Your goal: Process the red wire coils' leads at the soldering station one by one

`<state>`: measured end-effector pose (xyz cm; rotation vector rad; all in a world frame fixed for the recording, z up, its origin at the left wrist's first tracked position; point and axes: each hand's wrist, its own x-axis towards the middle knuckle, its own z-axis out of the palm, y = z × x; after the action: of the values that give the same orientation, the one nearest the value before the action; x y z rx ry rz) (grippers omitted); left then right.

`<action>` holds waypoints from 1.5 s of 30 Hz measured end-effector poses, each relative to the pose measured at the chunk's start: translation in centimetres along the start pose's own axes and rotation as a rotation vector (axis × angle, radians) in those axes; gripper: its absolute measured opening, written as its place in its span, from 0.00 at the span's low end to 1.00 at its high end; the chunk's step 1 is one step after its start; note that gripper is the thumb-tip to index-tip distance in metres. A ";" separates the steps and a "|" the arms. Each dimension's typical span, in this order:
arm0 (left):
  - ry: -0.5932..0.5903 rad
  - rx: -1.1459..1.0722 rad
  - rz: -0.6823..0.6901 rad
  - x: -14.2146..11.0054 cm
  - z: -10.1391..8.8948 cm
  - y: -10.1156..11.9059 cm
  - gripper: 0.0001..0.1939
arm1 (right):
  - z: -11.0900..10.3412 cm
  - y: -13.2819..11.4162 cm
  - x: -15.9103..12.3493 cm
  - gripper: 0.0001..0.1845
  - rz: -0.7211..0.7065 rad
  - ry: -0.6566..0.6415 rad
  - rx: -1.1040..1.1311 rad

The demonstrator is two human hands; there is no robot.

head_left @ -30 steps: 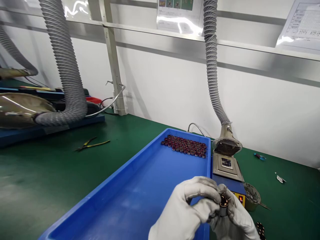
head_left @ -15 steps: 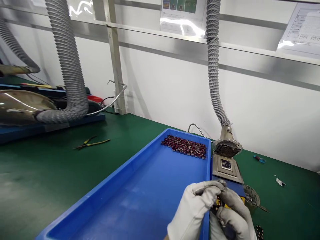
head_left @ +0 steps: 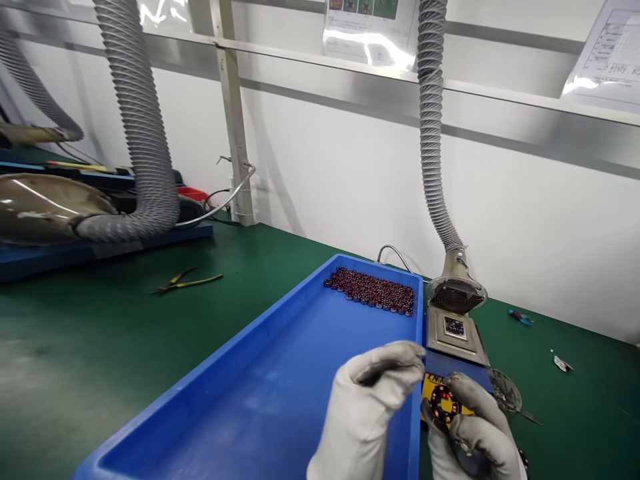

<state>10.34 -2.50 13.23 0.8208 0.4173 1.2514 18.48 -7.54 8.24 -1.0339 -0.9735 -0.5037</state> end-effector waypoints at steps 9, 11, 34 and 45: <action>-0.133 0.269 -0.190 0.4 0.3 1.4 0.06 | -0.7 -0.3 0.0 0.14 0.064 -0.074 0.060; -0.107 0.181 -0.099 0.6 -0.1 1.2 0.06 | -0.9 -0.3 0.0 0.15 0.083 -0.119 0.076; -0.096 0.275 -0.285 0.2 0.7 2.0 0.11 | 0.0 0.4 -0.2 0.10 -0.165 -0.089 -0.066; 0.083 0.559 0.137 -0.7 -3.9 1.9 0.05 | -3.4 2.3 3.9 0.14 0.583 -0.417 0.193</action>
<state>6.19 -1.77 11.93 1.2884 0.8096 1.3156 23.63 -9.23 9.86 -1.2056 -0.9993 0.2939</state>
